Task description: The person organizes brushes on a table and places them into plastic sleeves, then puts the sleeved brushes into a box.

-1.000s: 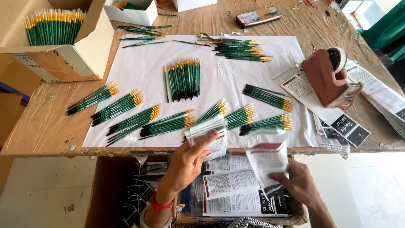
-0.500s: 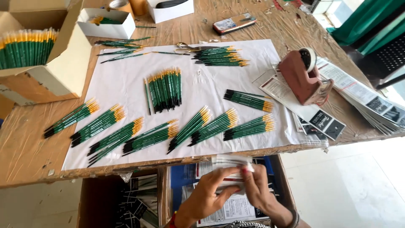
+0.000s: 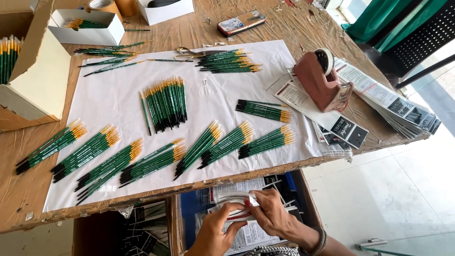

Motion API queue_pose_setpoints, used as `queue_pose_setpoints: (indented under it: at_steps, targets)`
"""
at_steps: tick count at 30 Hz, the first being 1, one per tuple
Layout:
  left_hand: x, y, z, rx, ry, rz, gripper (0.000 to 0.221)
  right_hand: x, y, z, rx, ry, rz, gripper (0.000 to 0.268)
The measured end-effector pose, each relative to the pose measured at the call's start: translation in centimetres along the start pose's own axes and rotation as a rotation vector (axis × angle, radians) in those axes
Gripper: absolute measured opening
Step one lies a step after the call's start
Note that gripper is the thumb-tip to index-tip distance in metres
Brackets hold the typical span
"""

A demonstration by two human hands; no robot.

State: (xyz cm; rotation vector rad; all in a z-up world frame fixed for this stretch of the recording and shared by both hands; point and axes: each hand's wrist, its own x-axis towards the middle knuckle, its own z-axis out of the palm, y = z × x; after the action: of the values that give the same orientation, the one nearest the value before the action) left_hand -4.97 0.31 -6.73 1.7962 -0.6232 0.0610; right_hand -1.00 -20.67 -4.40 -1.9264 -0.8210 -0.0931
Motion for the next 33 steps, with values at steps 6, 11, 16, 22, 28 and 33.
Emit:
queue_pose_setpoints:
  at_steps: [6,11,16,22,28,33]
  targets:
    - [-0.1,0.3,0.0,-0.186,-0.134,-0.250,0.029,-0.6,0.7,0.3,-0.140,-0.014,-0.140,0.026]
    - [-0.9,-1.5,1.2,-0.096,0.038,0.049,0.032,-0.1,-0.2,-0.1,-0.007,0.035,-0.096,0.028]
    - [-0.7,-0.5,0.7,-0.105,0.021,0.017,0.040,-1.1,0.9,0.5,0.009,0.054,-0.075,0.030]
    - [-0.2,0.2,-0.1,-0.066,-0.118,-0.141,0.021,-0.7,2.4,-1.2,-0.090,-0.057,-0.146,0.041]
    - [0.0,0.3,-0.4,0.093,-0.017,-0.172,0.014,7.5,3.6,-9.7,-0.338,-0.190,-0.107,0.059]
    - [0.1,0.4,-1.1,0.092,0.101,-0.122,0.015,9.1,7.4,-11.6,-0.751,-0.238,-0.023,0.060]
